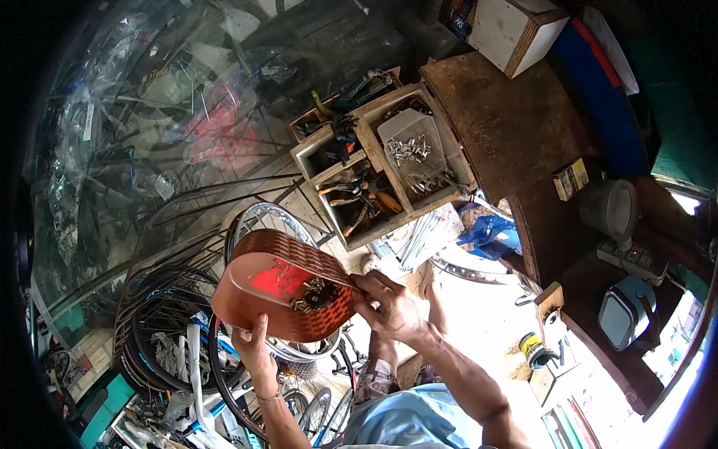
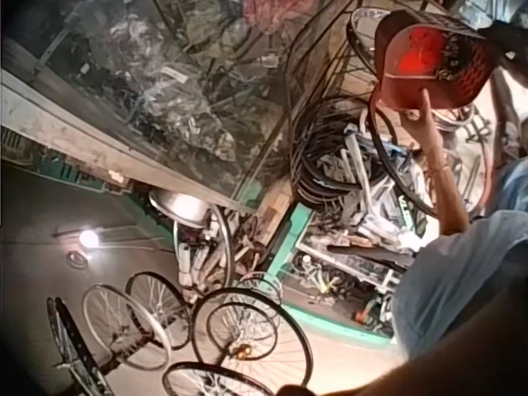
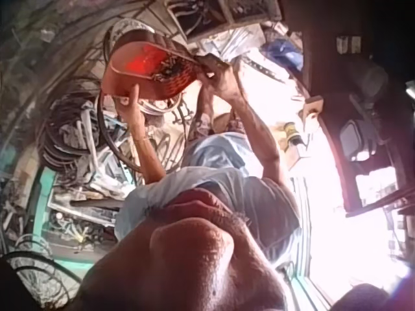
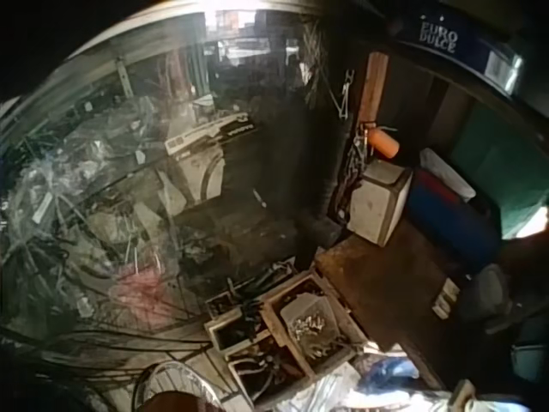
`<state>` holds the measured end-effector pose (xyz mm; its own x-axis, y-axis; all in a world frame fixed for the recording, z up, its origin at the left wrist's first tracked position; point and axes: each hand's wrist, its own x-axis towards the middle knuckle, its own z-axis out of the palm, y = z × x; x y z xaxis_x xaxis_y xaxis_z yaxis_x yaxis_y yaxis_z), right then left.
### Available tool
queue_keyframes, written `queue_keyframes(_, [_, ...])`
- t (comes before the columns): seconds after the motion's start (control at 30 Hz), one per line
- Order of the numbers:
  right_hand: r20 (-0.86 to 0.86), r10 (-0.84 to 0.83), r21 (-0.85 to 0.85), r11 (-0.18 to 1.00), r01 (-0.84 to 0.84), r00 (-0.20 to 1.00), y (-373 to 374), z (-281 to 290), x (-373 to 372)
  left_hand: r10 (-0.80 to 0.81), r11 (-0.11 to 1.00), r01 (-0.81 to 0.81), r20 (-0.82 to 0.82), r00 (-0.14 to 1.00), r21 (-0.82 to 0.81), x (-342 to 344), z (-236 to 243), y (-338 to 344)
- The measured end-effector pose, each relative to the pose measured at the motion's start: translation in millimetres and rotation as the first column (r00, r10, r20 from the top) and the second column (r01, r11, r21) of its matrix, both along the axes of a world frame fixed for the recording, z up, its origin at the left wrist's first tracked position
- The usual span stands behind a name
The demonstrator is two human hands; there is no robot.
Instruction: The recorder is threading and installing spokes into a bicycle wheel rim.
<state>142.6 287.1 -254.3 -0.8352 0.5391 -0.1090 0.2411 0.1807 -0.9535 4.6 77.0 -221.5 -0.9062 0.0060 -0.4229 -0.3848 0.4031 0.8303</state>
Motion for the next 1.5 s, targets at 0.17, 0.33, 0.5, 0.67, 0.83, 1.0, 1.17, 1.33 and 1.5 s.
queue_keyframes(0.17, [-0.116, 0.130, -0.059, 0.989, -0.137, 0.985, 18, -22, -9, -0.032, 0.995, 0.037, 0.055, 0.998, -0.091, -14, -10, 22])
queue_keyframes(0.33, [-0.115, 0.056, 0.281, 0.959, -0.022, 0.992, 74, -70, -13, -0.043, 0.999, 0.043, 0.026, 0.999, 0.010, -20, -24, 21])
queue_keyframes(0.5, [0.228, -0.560, 0.693, 0.668, 0.271, 0.797, 180, -179, -1, -0.103, 0.993, 0.101, 0.032, 0.994, 0.068, -19, -46, 20])
queue_keyframes(0.67, [0.349, -0.430, 0.542, 0.817, 0.195, 0.833, 202, -200, -12, -0.128, 0.991, 0.126, 0.055, 0.990, 0.038, -22, -50, 10])
queue_keyframes(0.83, [0.261, -0.439, 0.545, 0.802, 0.244, 0.860, 211, -194, 0, -0.153, 0.986, 0.147, 0.080, 0.985, 0.077, -26, -59, 13])
queue_keyframes(1.0, [0.092, -0.415, 0.568, 0.769, 0.294, 0.905, 203, -180, 9, -0.170, 0.979, 0.156, 0.103, 0.980, 0.130, -29, -73, 9])
queue_keyframes(1.17, [0.139, -0.413, 0.597, 0.760, 0.257, 0.900, 177, -148, 15, -0.143, 0.986, 0.128, 0.145, 0.979, 0.108, -28, -72, 9])
queue_keyframes(1.33, [0.227, -0.453, 0.599, 0.763, 0.244, 0.862, 152, -117, 21, -0.132, 0.989, 0.120, 0.156, 0.979, 0.083, -29, -72, 14])
queue_keyframes(1.5, [0.202, -0.469, 0.571, 0.769, 0.286, 0.860, 126, -87, 28, -0.096, 0.995, 0.088, 0.169, 0.981, 0.051, -24, -70, 22])
